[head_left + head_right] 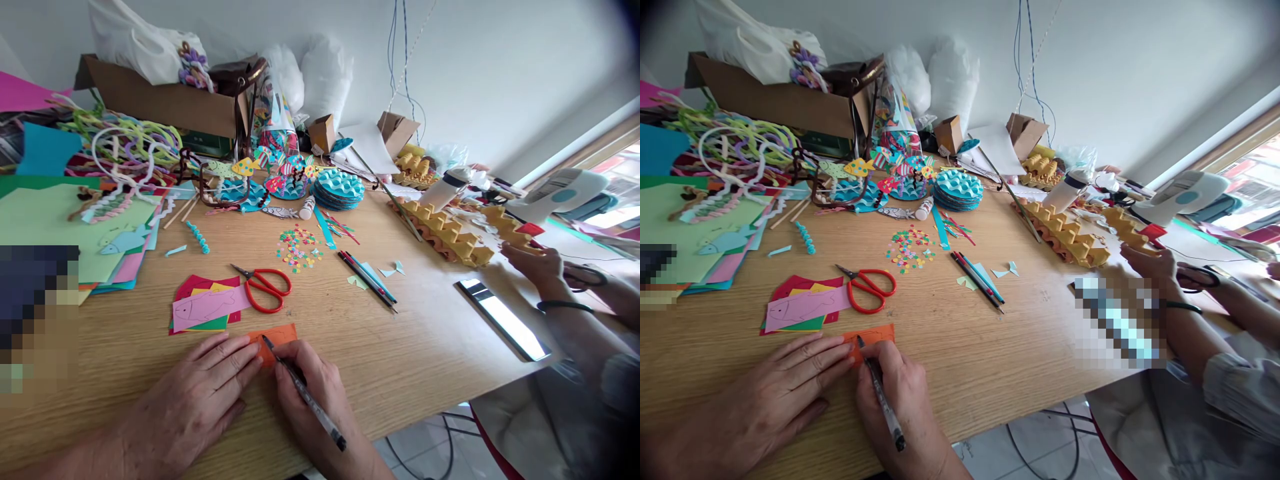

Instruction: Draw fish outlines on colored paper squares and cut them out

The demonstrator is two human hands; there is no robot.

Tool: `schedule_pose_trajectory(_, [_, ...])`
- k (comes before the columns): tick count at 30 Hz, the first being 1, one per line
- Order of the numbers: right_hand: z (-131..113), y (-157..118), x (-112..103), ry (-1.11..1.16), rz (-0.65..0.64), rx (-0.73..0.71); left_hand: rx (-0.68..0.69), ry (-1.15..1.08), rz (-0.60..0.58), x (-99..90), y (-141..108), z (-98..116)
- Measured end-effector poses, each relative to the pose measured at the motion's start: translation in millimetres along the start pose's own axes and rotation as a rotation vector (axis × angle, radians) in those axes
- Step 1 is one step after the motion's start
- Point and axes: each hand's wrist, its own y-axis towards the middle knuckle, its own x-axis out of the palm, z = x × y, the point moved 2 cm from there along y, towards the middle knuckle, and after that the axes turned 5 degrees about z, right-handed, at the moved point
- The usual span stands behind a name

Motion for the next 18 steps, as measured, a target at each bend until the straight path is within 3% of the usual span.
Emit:
schedule_pose_trajectory(10, [-1.3, 2.0, -0.4, 0.004, -0.041, 0.006, -0.023, -0.017, 0.008, 1.3, 0.1, 1.3])
schedule_pose_trajectory(18, [4.5, -1.9, 2.9, 0.011, 0.037, -0.016, -0.020, -0.010, 0.029, 0.2, 3.0, 0.2])
